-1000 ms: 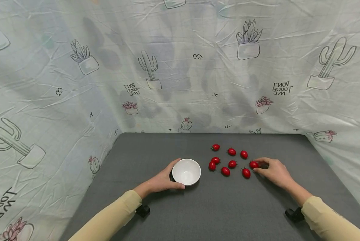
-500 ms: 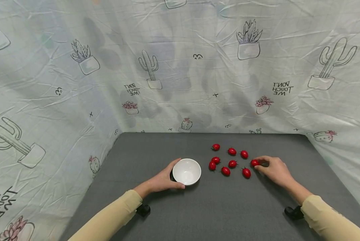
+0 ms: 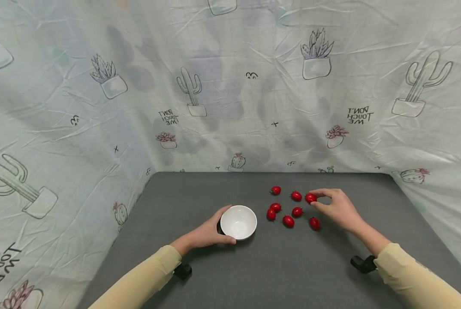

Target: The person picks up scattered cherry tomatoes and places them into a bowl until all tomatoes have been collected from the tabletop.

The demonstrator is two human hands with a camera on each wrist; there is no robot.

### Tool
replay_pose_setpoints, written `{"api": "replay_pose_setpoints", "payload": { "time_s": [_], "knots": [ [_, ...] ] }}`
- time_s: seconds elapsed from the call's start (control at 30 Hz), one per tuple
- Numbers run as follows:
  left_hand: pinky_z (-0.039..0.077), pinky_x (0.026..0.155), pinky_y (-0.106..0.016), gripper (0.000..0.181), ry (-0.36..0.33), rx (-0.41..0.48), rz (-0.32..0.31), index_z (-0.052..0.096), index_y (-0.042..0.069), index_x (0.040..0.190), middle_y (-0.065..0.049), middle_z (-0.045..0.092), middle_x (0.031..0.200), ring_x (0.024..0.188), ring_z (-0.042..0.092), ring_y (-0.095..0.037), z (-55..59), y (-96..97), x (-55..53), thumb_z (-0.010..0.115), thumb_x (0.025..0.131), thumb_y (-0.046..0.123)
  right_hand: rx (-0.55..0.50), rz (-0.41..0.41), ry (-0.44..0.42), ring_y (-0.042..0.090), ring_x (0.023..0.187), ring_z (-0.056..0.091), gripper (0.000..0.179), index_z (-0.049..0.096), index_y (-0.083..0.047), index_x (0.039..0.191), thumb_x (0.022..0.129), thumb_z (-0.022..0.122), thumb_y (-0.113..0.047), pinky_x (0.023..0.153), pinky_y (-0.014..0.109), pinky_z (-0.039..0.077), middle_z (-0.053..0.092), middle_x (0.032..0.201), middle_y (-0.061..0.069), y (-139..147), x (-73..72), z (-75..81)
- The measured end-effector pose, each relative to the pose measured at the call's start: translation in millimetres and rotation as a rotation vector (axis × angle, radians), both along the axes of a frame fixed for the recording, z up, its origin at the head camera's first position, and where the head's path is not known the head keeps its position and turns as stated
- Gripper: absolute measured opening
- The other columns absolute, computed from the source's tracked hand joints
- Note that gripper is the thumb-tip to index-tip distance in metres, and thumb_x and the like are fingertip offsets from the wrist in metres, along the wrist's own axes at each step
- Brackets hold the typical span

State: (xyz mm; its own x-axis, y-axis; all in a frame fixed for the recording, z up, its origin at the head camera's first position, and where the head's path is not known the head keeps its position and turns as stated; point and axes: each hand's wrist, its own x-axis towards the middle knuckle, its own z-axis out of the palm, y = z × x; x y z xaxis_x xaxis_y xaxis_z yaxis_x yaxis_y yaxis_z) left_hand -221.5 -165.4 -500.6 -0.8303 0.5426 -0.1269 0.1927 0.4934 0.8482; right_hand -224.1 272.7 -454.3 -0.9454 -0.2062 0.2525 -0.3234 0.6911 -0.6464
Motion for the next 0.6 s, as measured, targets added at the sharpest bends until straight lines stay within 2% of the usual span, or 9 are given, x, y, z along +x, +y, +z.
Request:
{"api": "replay_pose_setpoints", "payload": {
  "time_s": [0.17,0.3,0.6],
  "knots": [
    [0.031,0.110,-0.059,0.113,-0.002,0.015,0.004,0.018,0.024,0.165,-0.008,0.030,0.162,0.142,0.037,-0.030,-0.4,0.1,0.5,0.089,0.079,0.041,-0.030,0.041,-0.020,0.039,0.126,0.047,0.032,0.072,-0.007,0.126,0.096,0.073,-0.017,0.098,0.065,0.039,0.066,0.128,0.016,-27.8,-2.4,6.5],
    [0.032,0.110,-0.059,0.113,0.009,0.011,0.007,0.018,0.021,0.165,-0.009,0.031,0.162,0.142,0.038,-0.031,-1.0,-0.9,1.7,0.090,0.079,0.042,-0.042,0.081,-0.057,0.034,0.127,0.044,0.031,0.072,-0.014,0.128,0.097,0.072,-0.020,0.096,0.060,0.042,0.063,0.131,0.011,-48.3,-4.0,9.0],
    [0.033,0.109,-0.057,0.111,0.002,0.019,0.002,0.019,0.023,0.164,-0.009,0.032,0.161,0.140,0.039,-0.030,-2.2,-0.8,1.3,0.090,0.080,0.038,-0.086,0.250,-0.118,0.029,0.129,0.043,0.033,0.073,-0.021,0.127,0.095,0.077,-0.027,0.101,0.060,0.040,0.067,0.121,-0.003,-75.9,-14.9,13.8]
  ]
}}
